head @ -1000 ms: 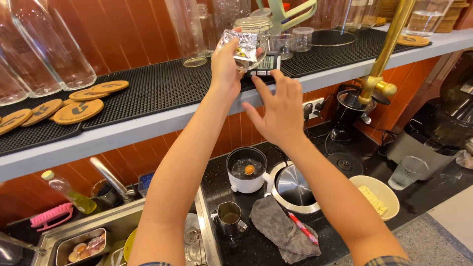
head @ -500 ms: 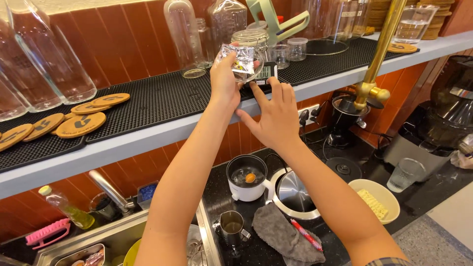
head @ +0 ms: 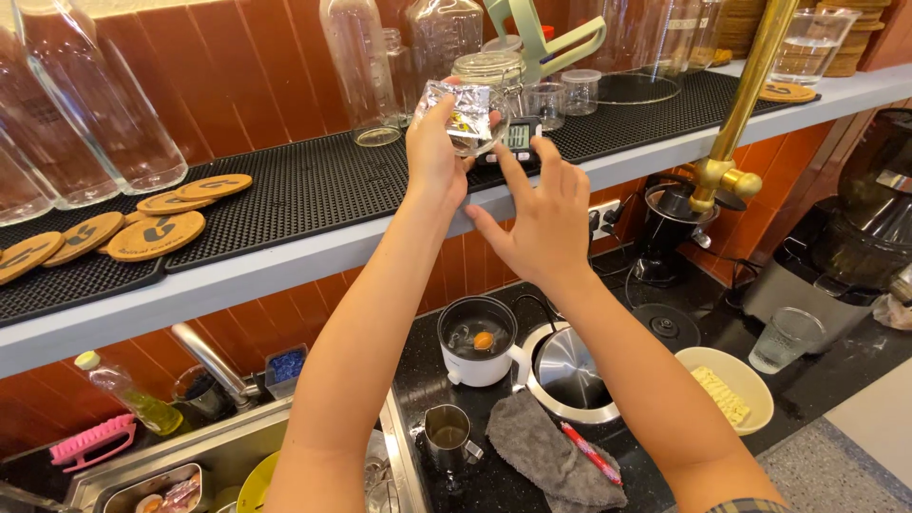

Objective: Preparing a bowl of instant ramen, including cracking an egg into water and adding seasonings.

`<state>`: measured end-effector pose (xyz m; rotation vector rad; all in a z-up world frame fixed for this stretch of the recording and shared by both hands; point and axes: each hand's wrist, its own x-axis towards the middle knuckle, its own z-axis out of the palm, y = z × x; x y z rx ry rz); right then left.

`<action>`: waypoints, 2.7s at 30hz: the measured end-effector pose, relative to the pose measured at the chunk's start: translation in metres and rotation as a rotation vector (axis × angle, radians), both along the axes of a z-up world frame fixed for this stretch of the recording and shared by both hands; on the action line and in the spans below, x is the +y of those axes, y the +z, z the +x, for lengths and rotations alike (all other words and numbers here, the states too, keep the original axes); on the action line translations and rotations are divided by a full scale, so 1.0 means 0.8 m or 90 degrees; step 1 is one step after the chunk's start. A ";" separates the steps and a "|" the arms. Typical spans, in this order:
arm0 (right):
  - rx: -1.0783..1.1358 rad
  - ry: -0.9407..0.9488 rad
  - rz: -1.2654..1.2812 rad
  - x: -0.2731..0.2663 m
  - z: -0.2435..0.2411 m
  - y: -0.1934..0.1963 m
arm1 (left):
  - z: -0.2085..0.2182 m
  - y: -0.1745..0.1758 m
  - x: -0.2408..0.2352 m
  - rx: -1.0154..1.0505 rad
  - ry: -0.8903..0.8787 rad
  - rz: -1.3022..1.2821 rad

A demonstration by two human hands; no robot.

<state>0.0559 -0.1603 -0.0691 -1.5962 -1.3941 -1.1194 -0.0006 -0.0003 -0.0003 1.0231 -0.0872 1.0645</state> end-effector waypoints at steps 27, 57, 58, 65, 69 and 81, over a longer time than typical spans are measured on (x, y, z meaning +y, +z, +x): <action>-0.001 0.109 0.011 0.015 0.019 -0.010 | 0.004 -0.007 0.005 -0.042 -0.007 -0.027; 0.007 0.139 0.011 0.009 0.027 -0.010 | 0.001 -0.011 0.000 -0.058 0.002 -0.010; 0.011 0.143 0.005 0.009 0.026 -0.009 | 0.001 -0.011 0.001 -0.064 -0.001 -0.007; -0.005 0.140 0.018 0.009 0.026 -0.012 | -0.002 -0.011 -0.003 -0.057 0.001 0.002; -0.045 0.110 0.019 0.010 0.023 -0.008 | 0.002 -0.012 0.004 -0.070 -0.010 0.003; -0.059 0.098 0.019 0.015 0.031 -0.016 | 0.001 -0.010 -0.001 -0.056 -0.003 0.017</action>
